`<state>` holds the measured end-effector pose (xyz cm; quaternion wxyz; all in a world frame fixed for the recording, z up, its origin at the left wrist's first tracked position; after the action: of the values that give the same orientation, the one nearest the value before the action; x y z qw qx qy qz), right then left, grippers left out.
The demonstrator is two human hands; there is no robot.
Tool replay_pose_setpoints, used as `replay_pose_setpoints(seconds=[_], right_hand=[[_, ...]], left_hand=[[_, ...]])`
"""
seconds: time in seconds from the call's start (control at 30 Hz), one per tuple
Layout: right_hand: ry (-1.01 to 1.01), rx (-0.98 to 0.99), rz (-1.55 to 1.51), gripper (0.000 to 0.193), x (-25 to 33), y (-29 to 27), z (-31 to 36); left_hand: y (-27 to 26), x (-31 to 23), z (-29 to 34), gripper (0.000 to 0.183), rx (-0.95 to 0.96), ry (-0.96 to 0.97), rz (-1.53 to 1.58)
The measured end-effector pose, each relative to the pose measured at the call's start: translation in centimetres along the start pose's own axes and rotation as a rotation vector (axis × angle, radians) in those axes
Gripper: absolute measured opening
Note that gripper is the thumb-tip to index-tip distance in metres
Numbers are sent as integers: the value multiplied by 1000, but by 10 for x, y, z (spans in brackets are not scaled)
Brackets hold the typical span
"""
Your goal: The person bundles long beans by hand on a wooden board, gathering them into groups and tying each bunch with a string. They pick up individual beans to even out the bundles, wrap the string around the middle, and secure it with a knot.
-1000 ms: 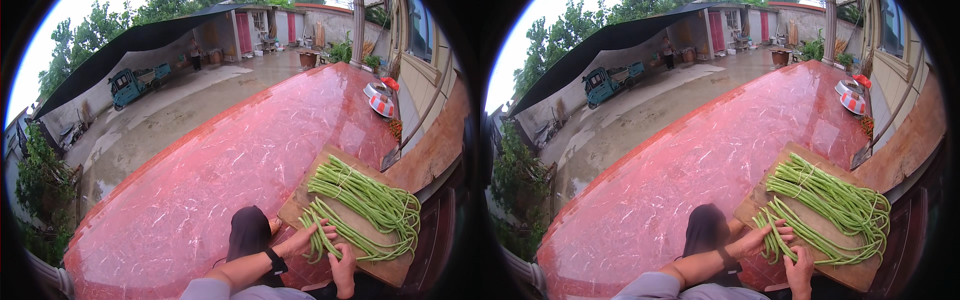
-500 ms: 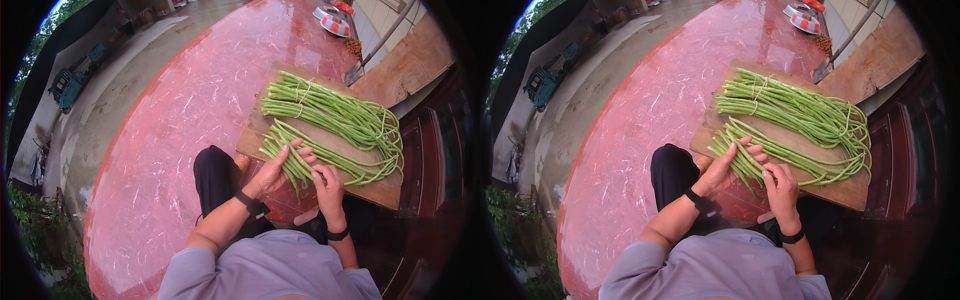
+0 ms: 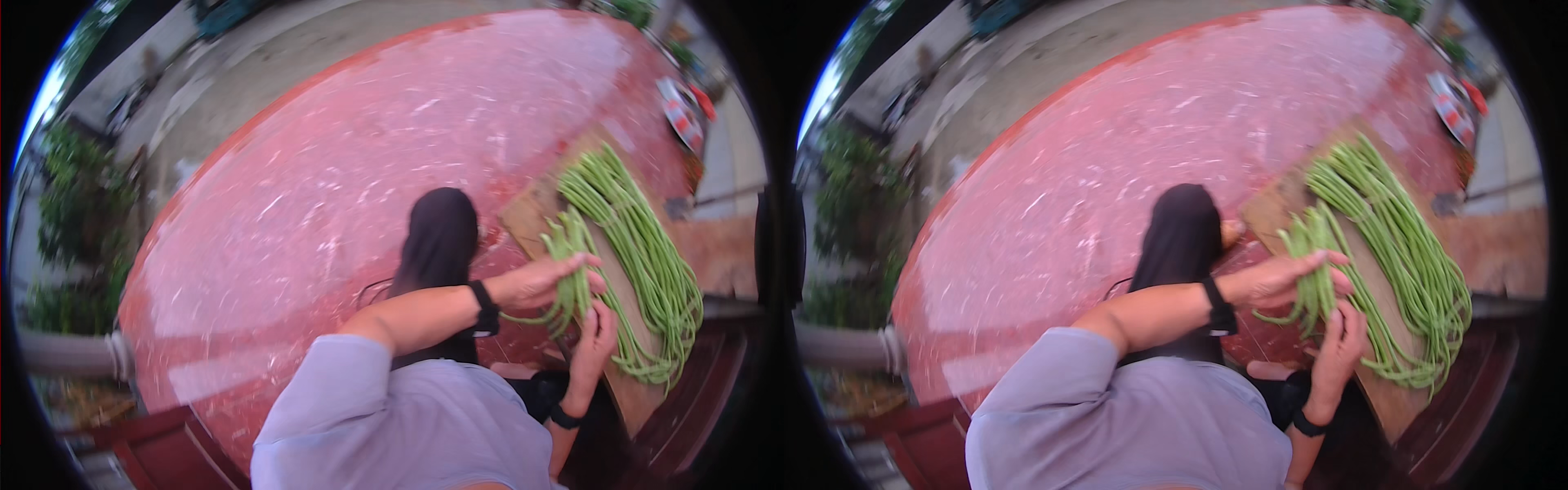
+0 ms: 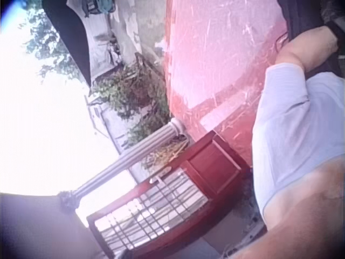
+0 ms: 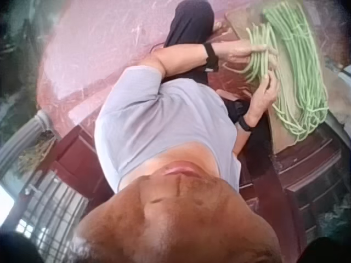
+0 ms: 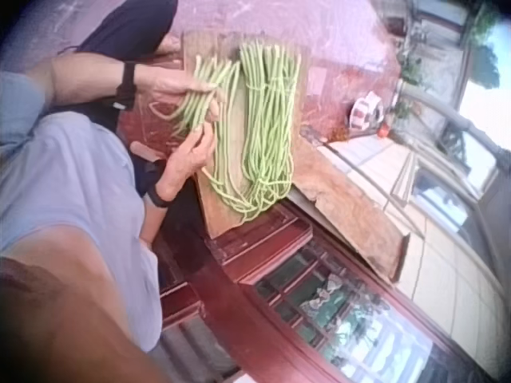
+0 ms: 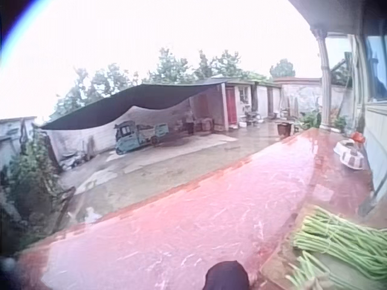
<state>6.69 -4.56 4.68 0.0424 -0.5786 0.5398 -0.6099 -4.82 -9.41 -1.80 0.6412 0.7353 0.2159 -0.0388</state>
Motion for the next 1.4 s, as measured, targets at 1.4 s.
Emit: replay_pose_setpoints(seconds=[1.4], right_hand=[[20, -90, 99, 16, -35, -33, 1]], left_hand=[[0, 1, 2, 70, -171, 6, 131]])
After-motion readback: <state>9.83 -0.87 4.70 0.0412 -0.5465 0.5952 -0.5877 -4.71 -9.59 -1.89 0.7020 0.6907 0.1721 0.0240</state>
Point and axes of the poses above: each hand's wrist, its own z-axis away from the middle knuckle, its own y-axis out of the palm, x = y × z, the point moved 7 cm from there along -z, towards the middle knuckle, and after that the axes turned 6 degrees about z, right-handed, at the moved point
